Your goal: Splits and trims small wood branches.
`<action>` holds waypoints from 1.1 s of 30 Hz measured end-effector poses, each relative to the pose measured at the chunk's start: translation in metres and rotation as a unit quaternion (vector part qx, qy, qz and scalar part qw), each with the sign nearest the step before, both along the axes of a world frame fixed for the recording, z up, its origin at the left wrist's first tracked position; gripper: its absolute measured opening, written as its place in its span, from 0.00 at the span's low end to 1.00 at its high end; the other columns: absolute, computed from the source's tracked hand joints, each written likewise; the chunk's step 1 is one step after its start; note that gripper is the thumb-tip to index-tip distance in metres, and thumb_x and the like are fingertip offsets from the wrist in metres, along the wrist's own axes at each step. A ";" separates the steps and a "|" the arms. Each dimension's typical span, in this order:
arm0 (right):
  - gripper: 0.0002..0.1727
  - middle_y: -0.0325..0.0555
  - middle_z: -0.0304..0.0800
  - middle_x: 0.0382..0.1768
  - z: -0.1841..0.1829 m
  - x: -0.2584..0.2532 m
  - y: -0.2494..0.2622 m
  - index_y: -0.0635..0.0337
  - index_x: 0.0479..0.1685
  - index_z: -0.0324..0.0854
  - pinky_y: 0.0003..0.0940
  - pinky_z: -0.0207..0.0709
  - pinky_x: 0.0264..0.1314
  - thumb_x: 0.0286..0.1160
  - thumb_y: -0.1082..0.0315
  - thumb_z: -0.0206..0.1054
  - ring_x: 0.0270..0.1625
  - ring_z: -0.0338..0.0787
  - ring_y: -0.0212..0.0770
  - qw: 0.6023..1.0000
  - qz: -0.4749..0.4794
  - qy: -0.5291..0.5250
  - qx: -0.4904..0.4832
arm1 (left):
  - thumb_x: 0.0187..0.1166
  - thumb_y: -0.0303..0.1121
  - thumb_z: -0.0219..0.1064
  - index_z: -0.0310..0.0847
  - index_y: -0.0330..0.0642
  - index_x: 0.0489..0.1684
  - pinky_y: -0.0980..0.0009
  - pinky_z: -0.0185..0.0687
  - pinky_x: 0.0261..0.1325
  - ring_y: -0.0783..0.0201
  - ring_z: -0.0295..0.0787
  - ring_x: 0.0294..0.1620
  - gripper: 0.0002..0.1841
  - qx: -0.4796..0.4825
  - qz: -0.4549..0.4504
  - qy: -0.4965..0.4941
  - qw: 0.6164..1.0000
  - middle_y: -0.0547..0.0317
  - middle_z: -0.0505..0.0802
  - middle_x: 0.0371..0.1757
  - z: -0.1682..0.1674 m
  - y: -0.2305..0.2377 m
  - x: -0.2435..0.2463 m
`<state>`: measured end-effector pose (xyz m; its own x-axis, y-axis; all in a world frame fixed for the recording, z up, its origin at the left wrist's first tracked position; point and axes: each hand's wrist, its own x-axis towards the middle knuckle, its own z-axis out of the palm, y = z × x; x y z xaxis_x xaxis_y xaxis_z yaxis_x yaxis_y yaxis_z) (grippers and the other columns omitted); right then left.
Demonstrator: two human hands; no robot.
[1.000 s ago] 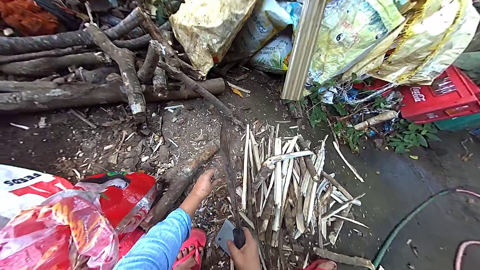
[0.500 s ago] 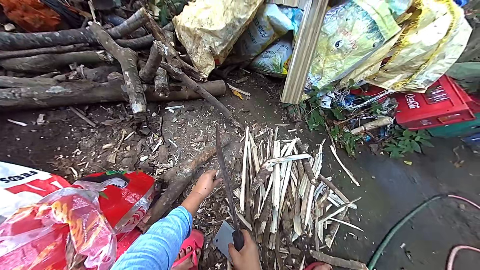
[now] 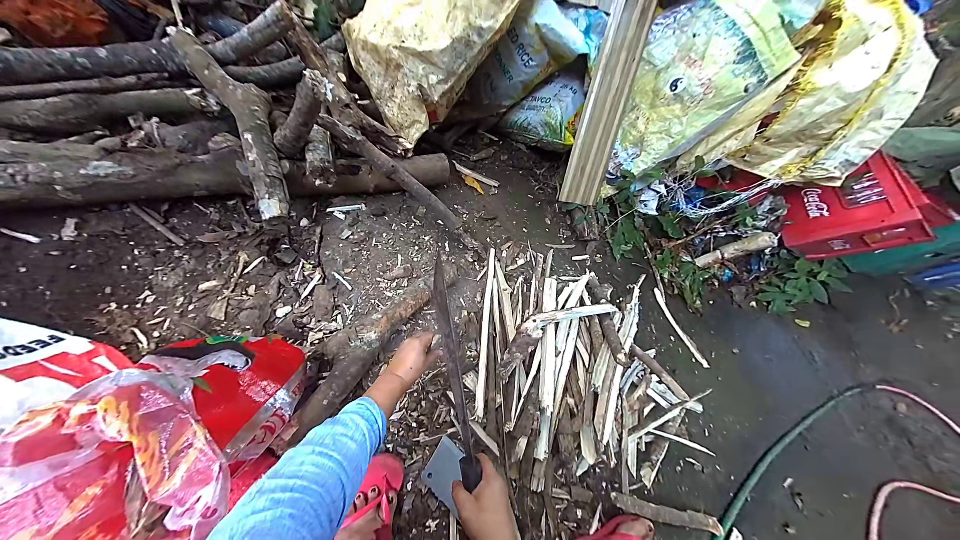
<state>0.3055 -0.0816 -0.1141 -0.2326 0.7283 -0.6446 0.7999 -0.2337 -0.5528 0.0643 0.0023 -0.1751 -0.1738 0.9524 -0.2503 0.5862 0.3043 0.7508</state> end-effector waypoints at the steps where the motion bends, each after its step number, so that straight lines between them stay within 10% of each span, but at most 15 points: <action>1: 0.27 0.63 0.90 0.38 -0.001 -0.001 0.003 0.73 0.67 0.78 0.56 0.83 0.49 0.67 0.70 0.72 0.39 0.91 0.56 1.000 -0.004 0.003 -0.002 | 0.83 0.28 0.68 0.82 0.23 0.62 0.49 0.72 0.80 0.40 0.85 0.71 0.17 -0.004 -0.010 -0.006 1.000 0.30 0.89 0.65 0.002 0.002 -0.003; 4: 0.27 0.58 0.88 0.33 0.002 0.001 0.000 0.72 0.65 0.78 0.52 0.83 0.41 0.65 0.70 0.72 0.31 0.88 0.50 0.998 -0.036 0.041 0.006 | 0.72 0.28 0.79 0.55 0.31 0.91 0.50 0.61 0.90 0.40 0.67 0.88 0.45 -0.048 -0.014 -0.025 0.998 0.33 0.69 0.88 0.011 -0.005 -0.012; 7: 0.27 0.59 0.87 0.30 0.002 0.003 -0.010 0.77 0.65 0.78 0.52 0.84 0.39 0.65 0.71 0.73 0.28 0.88 0.50 0.992 -0.072 0.084 0.057 | 0.67 0.26 0.81 0.44 0.32 0.94 0.49 0.56 0.92 0.40 0.59 0.92 0.54 -0.024 0.069 -0.035 0.997 0.33 0.61 0.92 0.023 -0.033 -0.019; 12: 0.28 0.65 0.90 0.41 -0.014 0.000 0.002 0.73 0.70 0.77 0.58 0.82 0.53 0.69 0.70 0.72 0.43 0.91 0.58 0.999 -0.041 0.001 0.005 | 0.71 0.28 0.79 0.45 0.34 0.95 0.50 0.59 0.91 0.40 0.63 0.90 0.52 -0.055 0.149 -0.038 0.987 0.31 0.66 0.89 0.016 -0.085 -0.023; 17: 0.26 0.57 0.88 0.31 0.006 -0.006 -0.003 0.75 0.65 0.77 0.47 0.85 0.38 0.67 0.70 0.73 0.28 0.88 0.46 0.994 -0.054 0.086 0.045 | 0.74 0.28 0.76 0.51 0.32 0.93 0.49 0.65 0.87 0.38 0.71 0.85 0.46 -0.049 0.184 -0.043 0.981 0.31 0.69 0.87 0.021 -0.118 -0.025; 22: 0.27 0.64 0.90 0.42 -0.019 -0.010 0.002 0.73 0.70 0.76 0.56 0.83 0.53 0.70 0.71 0.72 0.42 0.91 0.56 0.998 -0.062 0.016 -0.009 | 0.78 0.28 0.73 0.54 0.32 0.91 0.49 0.67 0.86 0.39 0.73 0.84 0.41 -0.064 0.212 -0.060 0.973 0.31 0.73 0.84 0.015 -0.132 -0.029; 27: 0.22 0.53 0.86 0.29 -0.001 -0.007 0.009 0.73 0.60 0.78 0.44 0.85 0.36 0.67 0.71 0.73 0.25 0.87 0.44 0.991 -0.089 0.098 0.033 | 0.78 0.27 0.72 0.57 0.30 0.89 0.48 0.70 0.83 0.39 0.76 0.81 0.39 -0.034 0.222 -0.065 0.972 0.30 0.77 0.81 0.016 -0.134 -0.027; 33: 0.27 0.65 0.90 0.45 -0.031 -0.006 0.012 0.71 0.71 0.76 0.56 0.84 0.54 0.71 0.70 0.72 0.44 0.92 0.57 0.997 -0.078 -0.007 -0.021 | 0.80 0.28 0.71 0.58 0.32 0.89 0.49 0.71 0.83 0.39 0.76 0.81 0.37 -0.054 0.229 -0.072 0.969 0.31 0.76 0.82 0.011 -0.138 -0.028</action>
